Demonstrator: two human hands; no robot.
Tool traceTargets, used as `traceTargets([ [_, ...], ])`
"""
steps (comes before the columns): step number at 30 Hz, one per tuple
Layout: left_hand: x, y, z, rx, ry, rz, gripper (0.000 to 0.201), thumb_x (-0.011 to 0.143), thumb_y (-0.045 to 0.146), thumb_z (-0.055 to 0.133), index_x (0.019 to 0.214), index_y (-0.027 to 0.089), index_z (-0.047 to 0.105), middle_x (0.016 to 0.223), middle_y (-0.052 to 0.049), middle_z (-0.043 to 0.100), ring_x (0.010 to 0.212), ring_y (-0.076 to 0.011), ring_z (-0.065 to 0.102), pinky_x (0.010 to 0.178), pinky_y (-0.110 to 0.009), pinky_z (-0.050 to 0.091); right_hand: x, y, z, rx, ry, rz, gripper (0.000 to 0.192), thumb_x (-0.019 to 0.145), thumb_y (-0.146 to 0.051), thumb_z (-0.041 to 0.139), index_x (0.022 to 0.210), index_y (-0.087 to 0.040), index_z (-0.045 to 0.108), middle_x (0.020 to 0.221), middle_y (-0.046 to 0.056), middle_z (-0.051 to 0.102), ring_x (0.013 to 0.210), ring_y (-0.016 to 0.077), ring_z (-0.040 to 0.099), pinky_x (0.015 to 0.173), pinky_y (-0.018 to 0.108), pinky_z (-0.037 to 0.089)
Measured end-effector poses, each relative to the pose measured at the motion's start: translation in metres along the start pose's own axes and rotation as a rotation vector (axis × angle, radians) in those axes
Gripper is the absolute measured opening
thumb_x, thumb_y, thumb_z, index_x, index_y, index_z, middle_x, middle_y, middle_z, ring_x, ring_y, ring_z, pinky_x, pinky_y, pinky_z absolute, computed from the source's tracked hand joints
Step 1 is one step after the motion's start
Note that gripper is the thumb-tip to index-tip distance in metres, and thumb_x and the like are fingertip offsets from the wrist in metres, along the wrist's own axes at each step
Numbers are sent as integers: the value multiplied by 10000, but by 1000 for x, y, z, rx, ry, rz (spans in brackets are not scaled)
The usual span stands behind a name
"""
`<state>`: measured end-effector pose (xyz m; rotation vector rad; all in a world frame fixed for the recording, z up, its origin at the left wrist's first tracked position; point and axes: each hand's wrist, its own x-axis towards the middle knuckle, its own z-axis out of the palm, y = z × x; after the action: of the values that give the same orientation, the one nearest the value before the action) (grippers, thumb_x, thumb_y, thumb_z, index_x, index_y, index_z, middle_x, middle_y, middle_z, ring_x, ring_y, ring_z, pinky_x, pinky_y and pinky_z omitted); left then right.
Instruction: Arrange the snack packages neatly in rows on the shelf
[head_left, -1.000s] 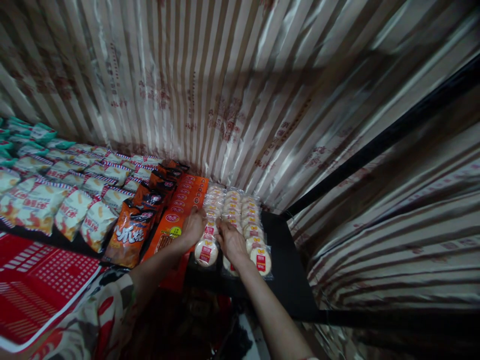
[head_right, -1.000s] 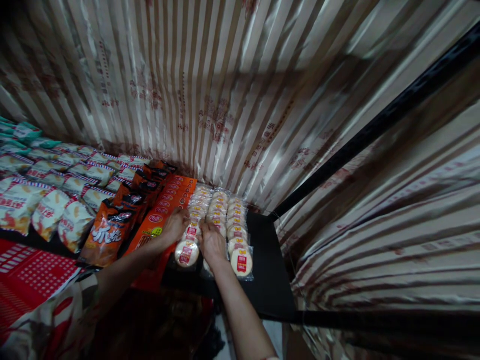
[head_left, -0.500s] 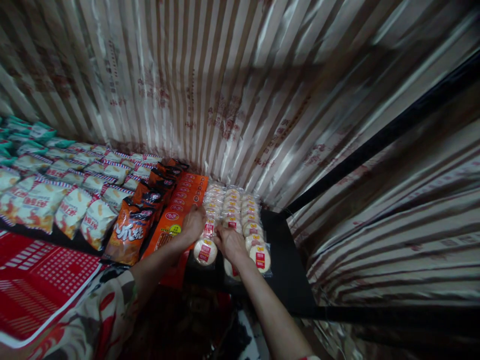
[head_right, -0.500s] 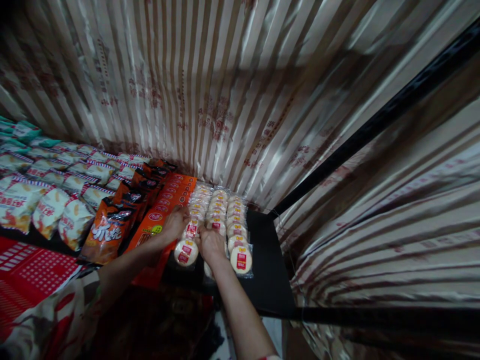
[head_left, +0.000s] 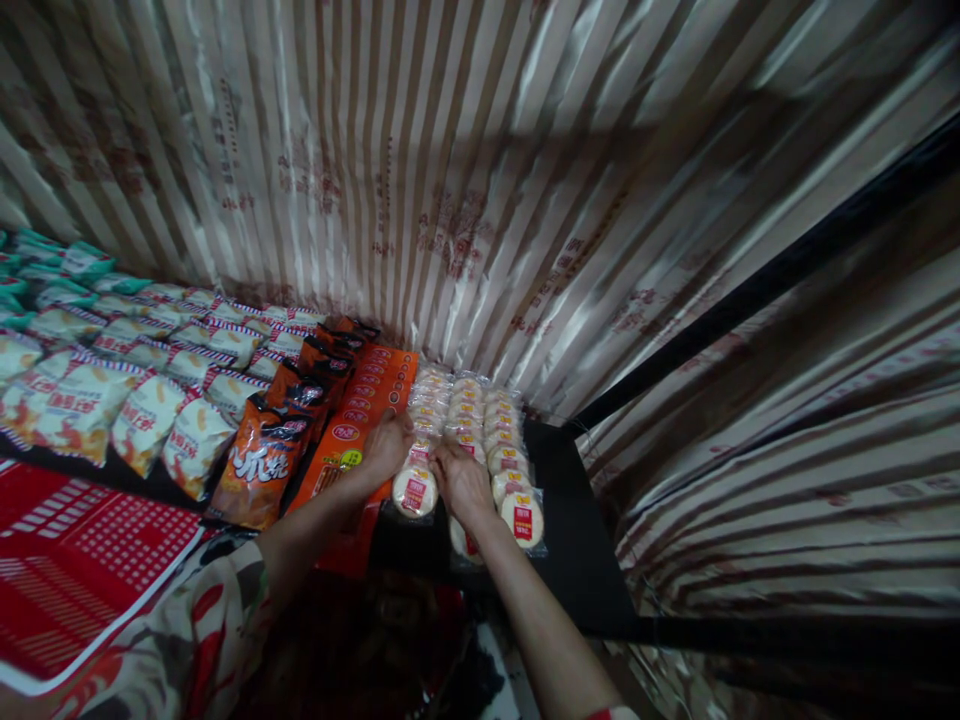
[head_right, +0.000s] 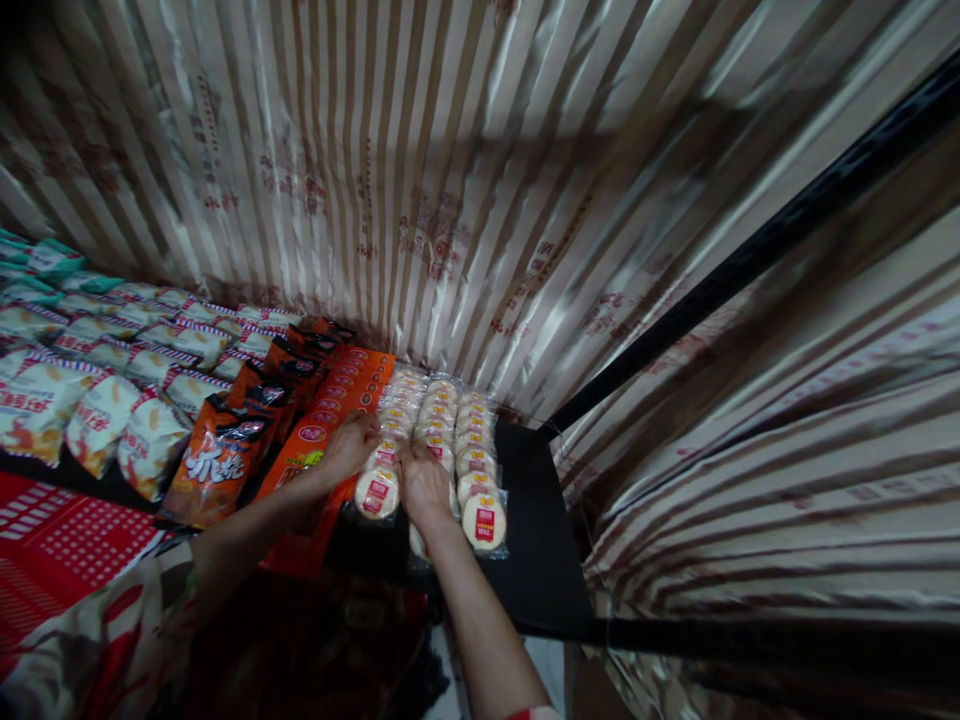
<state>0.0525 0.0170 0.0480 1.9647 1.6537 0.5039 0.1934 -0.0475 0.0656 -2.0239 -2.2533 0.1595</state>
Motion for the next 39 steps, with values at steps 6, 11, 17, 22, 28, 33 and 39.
traceTargets([
  [6, -3, 0, -5, 4, 17, 35, 213, 867, 197, 490, 1035, 159, 615, 1083, -82, 573, 882, -159, 609, 755, -237, 461, 5, -3, 5, -28, 48, 19, 378, 935, -274, 415, 1290, -203, 525, 1123, 97, 644, 1049, 198, 585, 819, 271, 460],
  [11, -32, 5, -10, 122, 105, 114, 246, 913, 219, 425, 1073, 174, 607, 1181, -104, 533, 918, -181, 601, 766, -275, 479, 8, -3, 14, -24, 93, 65, 374, 938, -279, 407, 1287, -215, 525, 1155, 89, 636, 1004, 187, 609, 787, 265, 474],
  [17, -89, 9, 16, 230, 20, 372, 204, 879, 176, 475, 1037, 156, 603, 1138, -100, 565, 1056, -227, 528, 920, -357, 463, 11, -3, 18, 26, 121, 82, 332, 931, -279, 431, 1226, -224, 573, 1118, 74, 645, 936, 179, 631, 756, 256, 475],
  [22, -103, 5, 34, 303, 7, 359, 248, 857, 132, 466, 1070, 118, 593, 1232, -135, 519, 1173, -269, 451, 995, -408, 418, 3, 1, 15, 166, 171, 70, 270, 919, -277, 460, 1122, -214, 626, 1102, 68, 639, 914, 168, 623, 775, 254, 474],
  [28, -101, 5, 29, 292, -11, 362, 267, 887, 154, 413, 1083, 141, 595, 1216, -117, 525, 1149, -254, 453, 986, -376, 413, -33, 20, 18, 230, 359, 186, 255, 900, -268, 447, 1031, -168, 642, 1051, 105, 623, 1002, 204, 560, 859, 304, 456],
  [33, -103, 4, 28, 275, 24, 362, 255, 879, 161, 426, 1064, 176, 600, 1210, -103, 527, 1134, -245, 451, 971, -365, 412, -77, 29, 21, 175, 387, 322, 284, 895, -324, 445, 1044, -165, 627, 1035, 113, 620, 1010, 237, 532, 916, 364, 425],
  [39, -102, 4, 29, 309, 3, 370, 269, 871, 145, 418, 1063, 149, 607, 1211, -128, 525, 1134, -259, 448, 975, -380, 406, -112, 21, 33, 135, 288, 393, 400, 881, -381, 480, 1203, -162, 571, 1182, 127, 585, 1130, 254, 503, 968, 366, 409],
])
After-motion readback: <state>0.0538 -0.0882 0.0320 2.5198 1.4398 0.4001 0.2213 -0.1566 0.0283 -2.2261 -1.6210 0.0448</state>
